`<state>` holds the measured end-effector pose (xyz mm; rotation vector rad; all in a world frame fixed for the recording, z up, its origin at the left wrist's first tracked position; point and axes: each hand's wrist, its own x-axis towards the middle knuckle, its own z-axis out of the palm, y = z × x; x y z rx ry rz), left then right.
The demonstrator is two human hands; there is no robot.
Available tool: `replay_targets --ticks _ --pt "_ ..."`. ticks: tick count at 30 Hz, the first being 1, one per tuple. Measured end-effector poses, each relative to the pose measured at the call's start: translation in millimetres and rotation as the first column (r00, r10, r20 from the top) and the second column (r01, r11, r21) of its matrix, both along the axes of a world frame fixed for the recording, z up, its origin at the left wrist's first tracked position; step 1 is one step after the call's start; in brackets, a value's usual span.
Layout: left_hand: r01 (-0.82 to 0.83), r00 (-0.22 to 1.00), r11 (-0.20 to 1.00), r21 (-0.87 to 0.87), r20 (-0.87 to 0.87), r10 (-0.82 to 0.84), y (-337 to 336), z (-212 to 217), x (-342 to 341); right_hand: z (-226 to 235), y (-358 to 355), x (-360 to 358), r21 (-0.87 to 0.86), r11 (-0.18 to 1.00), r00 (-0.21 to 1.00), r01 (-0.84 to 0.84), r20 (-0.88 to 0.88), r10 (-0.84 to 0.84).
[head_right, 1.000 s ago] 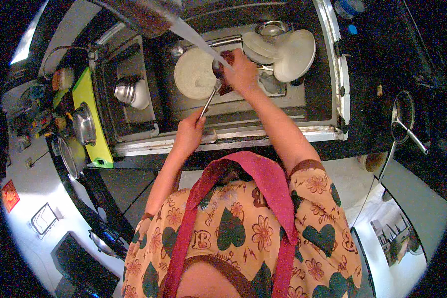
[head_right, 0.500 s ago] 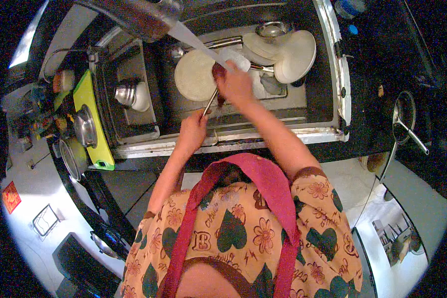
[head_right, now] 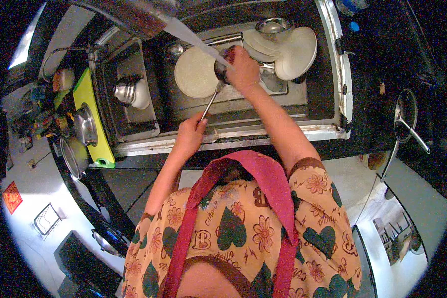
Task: The person washes a green cutting board, a knife, a ladle, a bowl, and a plate in a kitchen sink using a sponge and running water. They scrub each item and rinse it before placing it aside.
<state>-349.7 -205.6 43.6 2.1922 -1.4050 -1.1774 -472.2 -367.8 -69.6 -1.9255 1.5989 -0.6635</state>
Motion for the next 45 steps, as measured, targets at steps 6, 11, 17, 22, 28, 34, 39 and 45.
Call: replay_targets --ticks 6,11,17,22,28,34,39,45 --pt "0.025 0.942 0.999 -0.046 0.336 -0.008 10 9 14 -28 -47 -55 -0.013 1.000 0.997 0.010 -0.072 -0.011" --pt "0.060 0.869 0.980 -0.188 0.494 0.042 12 -2 31 43 -30 -57 -0.118 0.991 0.992 0.059 0.121 -0.044" --pt "0.191 0.789 0.954 -0.232 0.615 -0.008 0 -1 16 70 20 -15 -0.320 0.833 0.892 -0.452 -0.171 0.418" --pt "0.248 0.768 0.899 -0.361 0.638 0.044 12 -8 21 23 -25 -11 -0.023 0.999 0.998 -0.028 -0.064 0.026" --pt "0.301 0.753 0.865 -0.401 0.657 0.042 6 -14 22 55 15 6 -0.175 0.947 0.962 -0.269 -0.101 0.255" --pt "0.315 0.731 0.865 -0.390 0.681 0.041 7 -7 23 23 -40 -13 -0.104 0.987 0.990 -0.123 -0.085 0.115" --pt "0.335 0.736 0.890 -0.310 0.676 -0.042 -6 -9 22 43 18 5 -0.035 0.969 0.969 -0.243 -0.054 0.241" --pt "0.143 0.808 0.971 -0.193 0.589 -0.002 -27 -6 4 57 74 23 -0.180 0.905 0.908 -0.385 0.099 0.406"
